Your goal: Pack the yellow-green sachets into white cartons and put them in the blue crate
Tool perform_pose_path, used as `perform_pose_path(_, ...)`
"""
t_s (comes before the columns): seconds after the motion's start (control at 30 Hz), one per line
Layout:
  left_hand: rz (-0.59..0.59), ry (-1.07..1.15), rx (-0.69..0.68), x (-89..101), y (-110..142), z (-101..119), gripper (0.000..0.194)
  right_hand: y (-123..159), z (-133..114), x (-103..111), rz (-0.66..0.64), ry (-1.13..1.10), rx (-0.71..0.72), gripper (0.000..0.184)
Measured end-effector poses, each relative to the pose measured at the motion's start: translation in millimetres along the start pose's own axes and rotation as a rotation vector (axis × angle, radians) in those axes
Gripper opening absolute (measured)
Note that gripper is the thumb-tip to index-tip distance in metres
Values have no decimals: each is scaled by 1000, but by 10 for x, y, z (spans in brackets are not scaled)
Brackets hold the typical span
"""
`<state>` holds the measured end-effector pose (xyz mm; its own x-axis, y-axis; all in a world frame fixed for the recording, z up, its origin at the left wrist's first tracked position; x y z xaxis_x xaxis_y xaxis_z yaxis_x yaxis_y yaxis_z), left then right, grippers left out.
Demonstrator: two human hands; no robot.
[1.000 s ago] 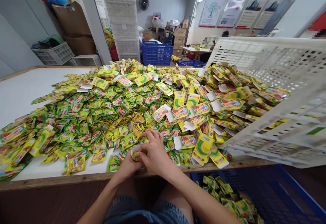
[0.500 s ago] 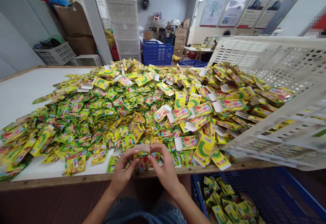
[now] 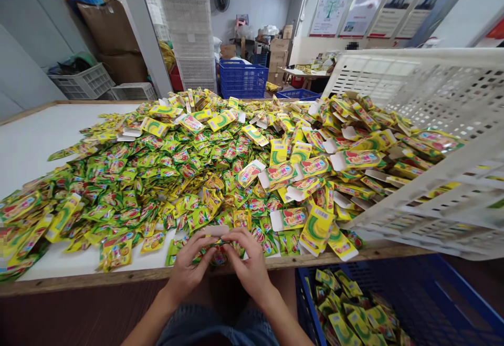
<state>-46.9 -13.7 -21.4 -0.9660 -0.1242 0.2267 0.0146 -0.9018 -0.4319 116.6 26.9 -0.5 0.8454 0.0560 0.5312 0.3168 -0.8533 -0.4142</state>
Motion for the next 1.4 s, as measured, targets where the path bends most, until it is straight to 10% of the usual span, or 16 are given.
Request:
perform_pose_path(0.33,250,273,97,-66,29,-18,29,-2,22,-60,61,-44,-35,28)
perform_pose_path(0.5,59,214,-28,-49,-3,31,22,12,20,-35,-36,57,132,22)
perform_pose_path(1.2,185,311,145,-33,-35,-83,10,73,90,-162,45,-20,31,15)
perform_pose_path(1.4,161,413,339,-149,17,-131,38,154,100,-220,-44,-90,-138,29)
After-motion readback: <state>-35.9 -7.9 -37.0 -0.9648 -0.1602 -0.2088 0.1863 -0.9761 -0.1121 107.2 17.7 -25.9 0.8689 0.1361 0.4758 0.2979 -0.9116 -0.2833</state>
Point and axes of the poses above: each hand's wrist, its own y-axis away from the middle knuckle, its own x-axis out of the back of the hand, z = x × y, the point moved 2 cm from there along -y, towards the middle knuckle, and after that the axes turned 15 degrees about y, right-handed, at the moved point
